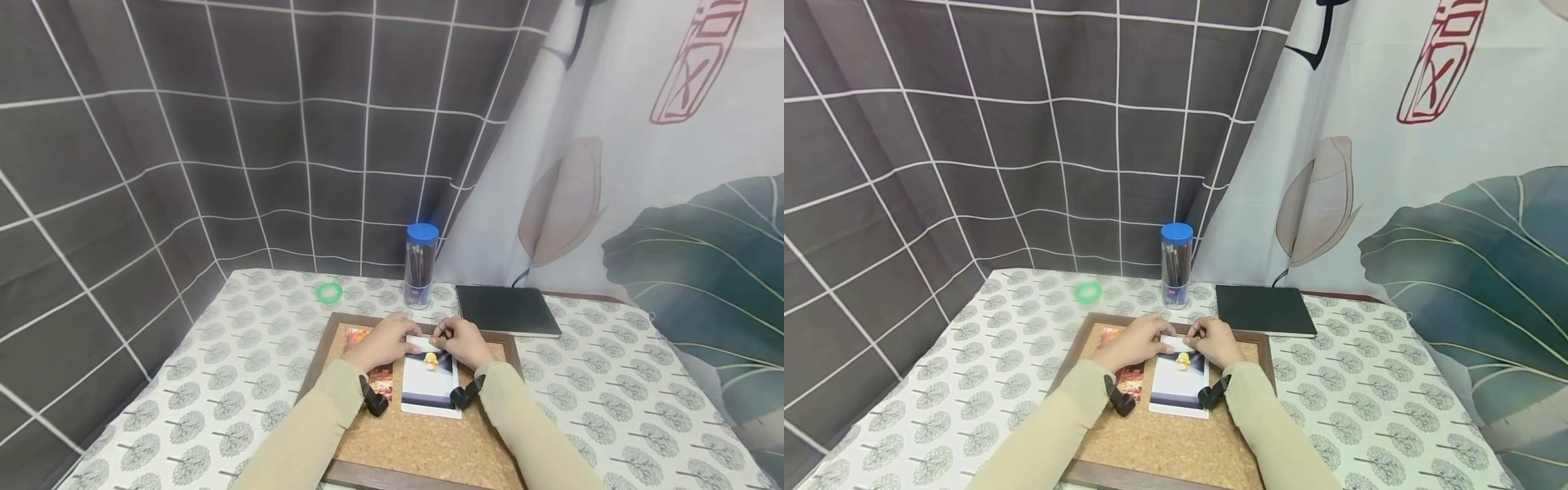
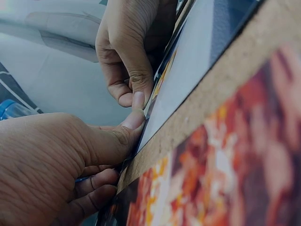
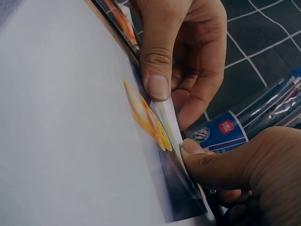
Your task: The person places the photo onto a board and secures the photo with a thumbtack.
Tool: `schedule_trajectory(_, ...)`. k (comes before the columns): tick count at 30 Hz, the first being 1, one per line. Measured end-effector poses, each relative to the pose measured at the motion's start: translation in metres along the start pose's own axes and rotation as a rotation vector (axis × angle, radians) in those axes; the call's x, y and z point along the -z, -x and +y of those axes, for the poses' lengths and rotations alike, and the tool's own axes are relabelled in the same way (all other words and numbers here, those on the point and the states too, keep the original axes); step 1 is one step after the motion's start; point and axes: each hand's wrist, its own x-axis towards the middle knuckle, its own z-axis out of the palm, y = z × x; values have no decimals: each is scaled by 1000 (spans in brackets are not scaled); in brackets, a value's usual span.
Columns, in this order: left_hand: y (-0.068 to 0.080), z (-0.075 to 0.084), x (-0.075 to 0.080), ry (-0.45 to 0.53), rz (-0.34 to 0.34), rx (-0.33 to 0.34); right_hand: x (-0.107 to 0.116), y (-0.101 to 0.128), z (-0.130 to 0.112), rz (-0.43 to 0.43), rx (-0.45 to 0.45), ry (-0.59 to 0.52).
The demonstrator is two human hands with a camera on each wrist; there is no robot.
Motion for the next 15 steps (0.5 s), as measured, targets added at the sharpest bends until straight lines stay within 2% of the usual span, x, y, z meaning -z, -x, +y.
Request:
schedule_trajectory(4,0,-1,1,-12,10,-5,1,0,0,-5,10,-8)
schedule_trajectory(6,0,-2,2,-24,36,-11,1,0,0,-4,25,2)
schedule_trajectory(10,2,-6,5,-86,160,-18,2,1,-1,6,110,56)
schedule_trajectory(13,2,-8,8,-161,265,4,2,2,-2,27,188,100)
schedule_trajectory(15,1,-9,10,-199,310,24,4,2,-3,59,227,124)
